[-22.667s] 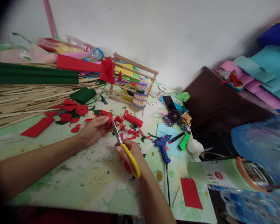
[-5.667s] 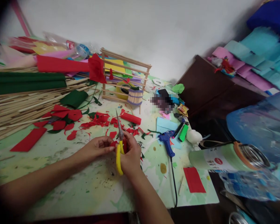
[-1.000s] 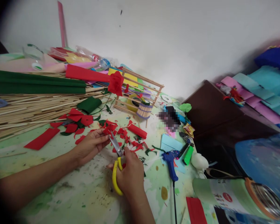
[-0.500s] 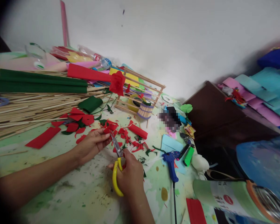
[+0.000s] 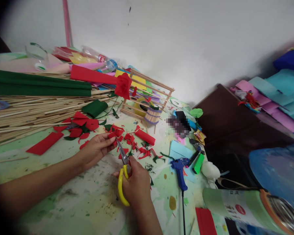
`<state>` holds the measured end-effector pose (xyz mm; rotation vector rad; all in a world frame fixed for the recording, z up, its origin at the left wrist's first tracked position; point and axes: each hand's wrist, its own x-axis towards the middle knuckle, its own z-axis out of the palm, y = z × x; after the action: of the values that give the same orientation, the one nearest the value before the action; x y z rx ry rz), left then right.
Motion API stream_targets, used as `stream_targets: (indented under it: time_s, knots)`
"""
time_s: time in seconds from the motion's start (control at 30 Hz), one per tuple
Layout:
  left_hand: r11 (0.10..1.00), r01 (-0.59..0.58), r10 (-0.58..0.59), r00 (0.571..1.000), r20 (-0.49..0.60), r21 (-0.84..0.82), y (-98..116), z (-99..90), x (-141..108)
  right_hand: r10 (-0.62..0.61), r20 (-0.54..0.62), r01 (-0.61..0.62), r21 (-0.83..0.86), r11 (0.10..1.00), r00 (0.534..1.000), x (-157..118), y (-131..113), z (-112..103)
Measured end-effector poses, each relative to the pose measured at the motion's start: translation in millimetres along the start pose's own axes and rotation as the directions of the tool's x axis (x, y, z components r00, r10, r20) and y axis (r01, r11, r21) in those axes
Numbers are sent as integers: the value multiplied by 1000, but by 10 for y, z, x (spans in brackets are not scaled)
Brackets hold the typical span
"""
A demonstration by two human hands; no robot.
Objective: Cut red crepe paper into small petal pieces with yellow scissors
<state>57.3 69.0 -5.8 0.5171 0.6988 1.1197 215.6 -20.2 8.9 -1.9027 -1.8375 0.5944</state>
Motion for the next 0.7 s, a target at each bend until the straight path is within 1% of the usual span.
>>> stream_targets:
  time_s: [0.17, 0.27, 0.43, 0.53, 0.7]
  knots:
    - [999, -8, 8, 1000, 1, 43, -5, -31, 32, -7, -9, 7, -11, 1000, 1000, -1, -4, -5]
    - [994, -29, 27, 999, 26, 106, -4, -43, 35, -23, -32, 21, -59, 998, 999, 8, 21, 4]
    - [982, -19, 3, 997, 80, 190, 8, -46, 22, -29, -41, 25, -101, 995, 999, 16, 44, 11]
    - [978, -22, 6, 997, 82, 208, 15, -44, 19, -33, -45, 28, -107, 994, 998, 20, 41, 11]
    - [981, 0, -14, 997, 73, 193, 22, -35, 10, -13, -44, 9, -84, 996, 999, 15, 40, 17]
